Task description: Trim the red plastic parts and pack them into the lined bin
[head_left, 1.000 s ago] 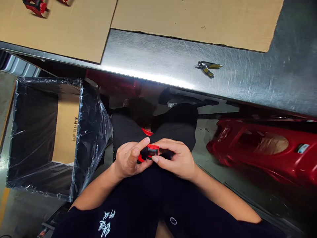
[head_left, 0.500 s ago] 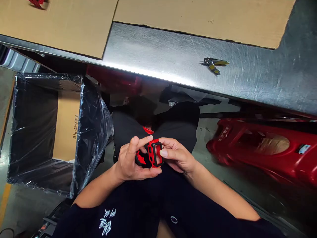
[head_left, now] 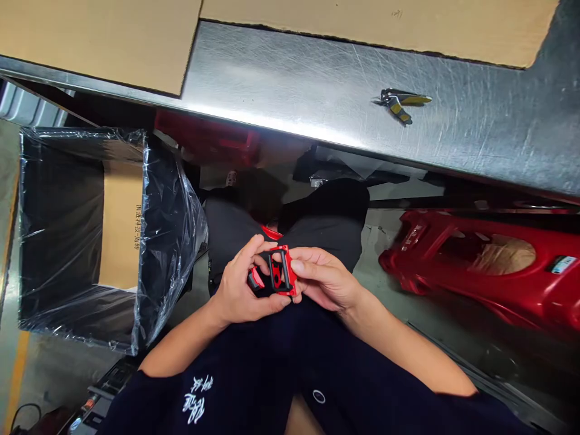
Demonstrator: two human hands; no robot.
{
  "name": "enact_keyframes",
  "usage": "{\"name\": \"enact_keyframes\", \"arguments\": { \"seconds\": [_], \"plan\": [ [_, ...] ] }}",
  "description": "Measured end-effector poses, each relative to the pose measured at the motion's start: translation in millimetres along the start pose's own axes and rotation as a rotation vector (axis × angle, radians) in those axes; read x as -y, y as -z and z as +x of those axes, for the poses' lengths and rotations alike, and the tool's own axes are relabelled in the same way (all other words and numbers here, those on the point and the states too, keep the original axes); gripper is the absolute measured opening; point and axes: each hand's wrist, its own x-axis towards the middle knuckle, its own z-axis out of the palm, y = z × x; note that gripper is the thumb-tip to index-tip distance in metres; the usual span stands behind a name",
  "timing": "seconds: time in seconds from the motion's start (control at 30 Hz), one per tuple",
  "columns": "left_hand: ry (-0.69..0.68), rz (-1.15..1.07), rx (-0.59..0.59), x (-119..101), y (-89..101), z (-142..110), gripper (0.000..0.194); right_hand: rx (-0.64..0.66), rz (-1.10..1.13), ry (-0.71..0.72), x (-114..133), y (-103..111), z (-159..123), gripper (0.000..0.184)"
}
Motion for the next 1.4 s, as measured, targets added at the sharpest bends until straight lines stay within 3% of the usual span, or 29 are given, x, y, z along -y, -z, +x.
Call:
{"name": "enact_keyframes", "arguments": {
  "seconds": [0.27,0.43,0.67,0.8,0.87,0.97,1.03,1.1,1.2,1.3,1.4],
  "plan": [
    [-0.047,0.084,-0.032,2,-0.4,1,0.085,-0.068,-0.058,0.041,2,-4,1,0.031],
    [0.035,0.084,0.014,2,0.3,3,0.076,-0.137,-0.181,0.101,5,-7,-3,0.032],
    [-0.081,0.251,0.031,5,-2.8,2,0.084,-0.144,-0.297,0.077,3,-5,-2,0.035],
    [-0.051,0.253,0.015,4,-1.3,3,0.077,-0.118,-0.464,0.069,9,-5,-3,0.04],
    [-0.001,0.155,0.002,3,0.9,3,0.073,-0.246,-0.705,0.289,31,-2,-6,0.038],
    [0.091,-0.053,0.006,3,3.6,4,0.071,-0.759,-1.185,0.916,91,12,-11,0.032],
    [0.119,-0.141,0.009,3,3.8,4,0.072,-0.984,-1.441,1.139,135,26,-11,0.052],
    [0.117,-0.173,0.008,3,2.8,4,0.073,-1.039,-1.627,1.163,172,41,-9,0.062],
    [0.111,-0.177,0.011,3,0.5,4,0.074,-1.012,-1.815,1.111,203,58,-3,0.041],
    [0.132,-0.188,0.027,3,-0.7,4,0.075,-0.959,-1.92,1.22,214,66,0,0.023],
    [0.114,-0.189,0.028,2,-0.6,6,0.075,-0.887,-1.936,1.382,208,59,-8,0.014]
  ]
}}
